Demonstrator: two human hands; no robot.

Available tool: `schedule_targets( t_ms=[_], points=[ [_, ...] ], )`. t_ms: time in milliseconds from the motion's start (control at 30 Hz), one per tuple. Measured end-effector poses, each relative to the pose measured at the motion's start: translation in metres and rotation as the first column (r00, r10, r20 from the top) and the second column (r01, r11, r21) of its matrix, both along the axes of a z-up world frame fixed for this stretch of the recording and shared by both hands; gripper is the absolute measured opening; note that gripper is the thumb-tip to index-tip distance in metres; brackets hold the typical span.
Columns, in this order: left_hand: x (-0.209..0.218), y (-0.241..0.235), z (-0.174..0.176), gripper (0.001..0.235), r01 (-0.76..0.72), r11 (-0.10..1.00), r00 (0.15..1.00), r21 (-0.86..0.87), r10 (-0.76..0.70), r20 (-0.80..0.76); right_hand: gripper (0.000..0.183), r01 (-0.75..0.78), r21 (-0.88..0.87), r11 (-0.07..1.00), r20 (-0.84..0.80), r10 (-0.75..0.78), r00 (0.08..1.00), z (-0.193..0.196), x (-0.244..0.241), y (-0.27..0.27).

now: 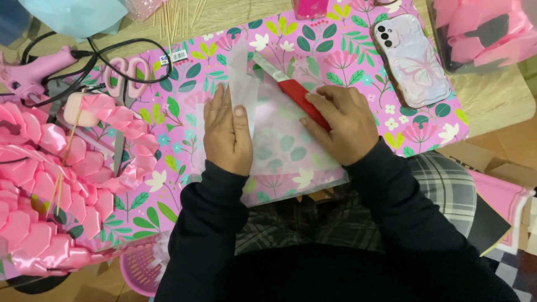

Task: The person cuts a piece of white tissue paper with a utility knife, folds it into a flower shape, and secures it with a rubber band. They repeat this process, placing the finished flowers into a pink basket.

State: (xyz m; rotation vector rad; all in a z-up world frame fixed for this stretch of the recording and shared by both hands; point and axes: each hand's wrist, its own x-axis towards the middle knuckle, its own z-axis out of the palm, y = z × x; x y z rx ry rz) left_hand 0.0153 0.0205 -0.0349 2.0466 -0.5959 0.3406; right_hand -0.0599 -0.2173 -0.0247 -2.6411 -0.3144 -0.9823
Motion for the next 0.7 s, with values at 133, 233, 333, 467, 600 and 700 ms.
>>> schedule_targets(
  t_ms=[133, 233, 333, 467, 600, 700],
  points=[
    [-0.003, -0.002, 0.016, 0.047, 0.062, 0.97, 0.998, -0.237, -0.053, 0.044, 0.036, -0.016, 0.05, 0.999, 0.044, 0.014, 0.999, 0.011, -0.003, 0.0],
    [-0.004, -0.001, 0.024, 0.048, 0.094, 0.919, 0.995, -0.382, -0.102, 0.0, 0.032, -0.1, 0.23, 0.968, 0.037, 0.094, 0.995, 0.02, -0.002, -0.005],
    [0.008, -0.003, 0.019, 0.051, 0.123, 0.886, 0.975, -0.447, -0.193, -0.114, 0.029, -0.189, 0.384, 0.904, 0.019, 0.196, 0.98, 0.041, 0.006, -0.006],
    [0.033, -0.012, 0.036, 0.041, 0.058, 0.464, 0.698, -0.884, -0.652, -0.296, 0.053, -0.293, 0.547, 0.784, -0.049, 0.38, 0.924, 0.077, 0.042, -0.001],
    [0.116, -0.004, -0.003, 0.09, 0.49, 0.868, 0.821, -0.083, -0.427, 0.38, 0.054, -0.305, 0.867, 0.395, -0.108, 0.746, 0.658, 0.093, 0.121, 0.006],
    [0.092, -0.031, 0.051, 0.053, -0.007, 0.294, 0.522, -0.956, -0.814, -0.254, 0.022, -0.133, 0.979, 0.152, 0.009, 0.623, 0.783, 0.081, 0.148, 0.035]
  ],
)
